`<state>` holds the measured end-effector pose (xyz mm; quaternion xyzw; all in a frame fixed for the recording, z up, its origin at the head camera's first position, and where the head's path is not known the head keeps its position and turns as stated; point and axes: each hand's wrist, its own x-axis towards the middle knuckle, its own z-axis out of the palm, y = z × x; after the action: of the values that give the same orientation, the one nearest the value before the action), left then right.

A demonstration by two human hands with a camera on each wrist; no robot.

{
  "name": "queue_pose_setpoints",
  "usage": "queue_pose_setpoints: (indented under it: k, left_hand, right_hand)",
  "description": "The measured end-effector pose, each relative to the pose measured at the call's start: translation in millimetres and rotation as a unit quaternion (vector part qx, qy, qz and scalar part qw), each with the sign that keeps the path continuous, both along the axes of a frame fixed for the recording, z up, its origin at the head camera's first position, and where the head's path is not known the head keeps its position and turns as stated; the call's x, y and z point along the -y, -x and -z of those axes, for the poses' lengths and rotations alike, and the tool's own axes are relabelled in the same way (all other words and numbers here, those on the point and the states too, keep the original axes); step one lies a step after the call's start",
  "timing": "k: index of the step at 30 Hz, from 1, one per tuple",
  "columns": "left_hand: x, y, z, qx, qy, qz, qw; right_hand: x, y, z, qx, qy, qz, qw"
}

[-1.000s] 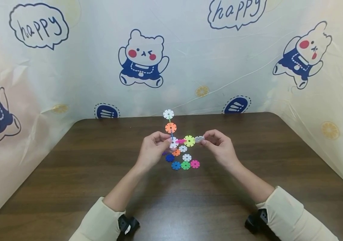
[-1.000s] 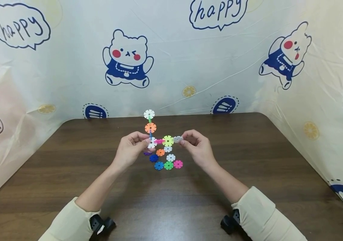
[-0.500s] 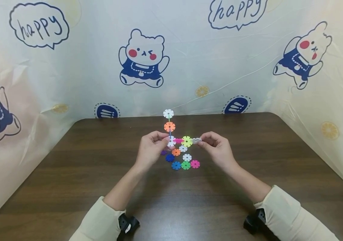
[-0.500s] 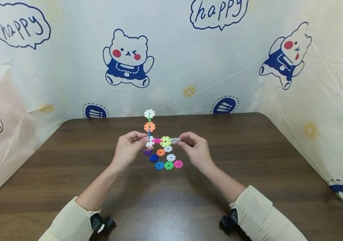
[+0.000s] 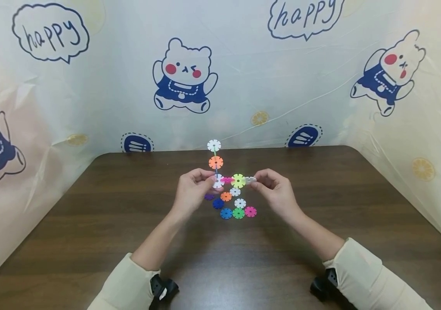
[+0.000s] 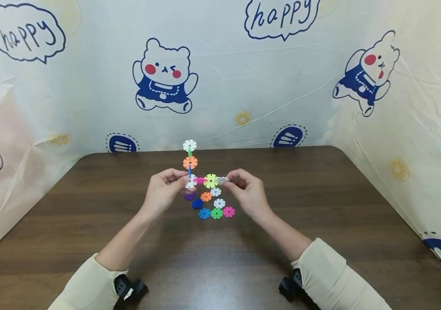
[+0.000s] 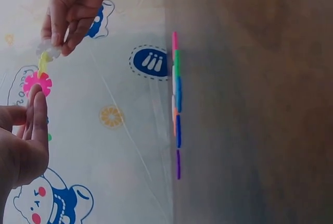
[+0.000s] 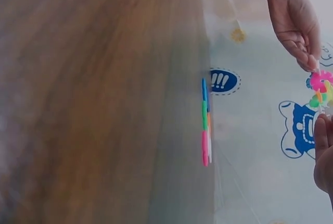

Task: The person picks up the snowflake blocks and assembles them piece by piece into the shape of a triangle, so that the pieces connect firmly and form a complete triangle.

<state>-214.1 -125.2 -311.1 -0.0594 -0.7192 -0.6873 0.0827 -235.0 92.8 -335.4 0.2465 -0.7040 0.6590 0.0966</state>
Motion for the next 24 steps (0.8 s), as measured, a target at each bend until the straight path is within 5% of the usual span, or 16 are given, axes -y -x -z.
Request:
queue_pose_setpoints:
  k: [9,19,24]
  left_hand:
    - [10.2,1.5,-4.4,-0.015,0.024,-0.036,0.9989]
    - [24.4,5.4,-5.4,-0.011,-0.009,-0.084,0.9964]
    - [29.5,8.4,-8.5,-0.02,-0.016,-0.097,0.995]
  right_hand:
    - [0,13.7,0.8,0.065,-0.135,-0.009,0.9887]
    - [-14,39.1,12.3,0.11,-0.374,-0.077,0.9177]
    - [-15,45.6,20.9,0.117,-0.411,-0.089,0.8999]
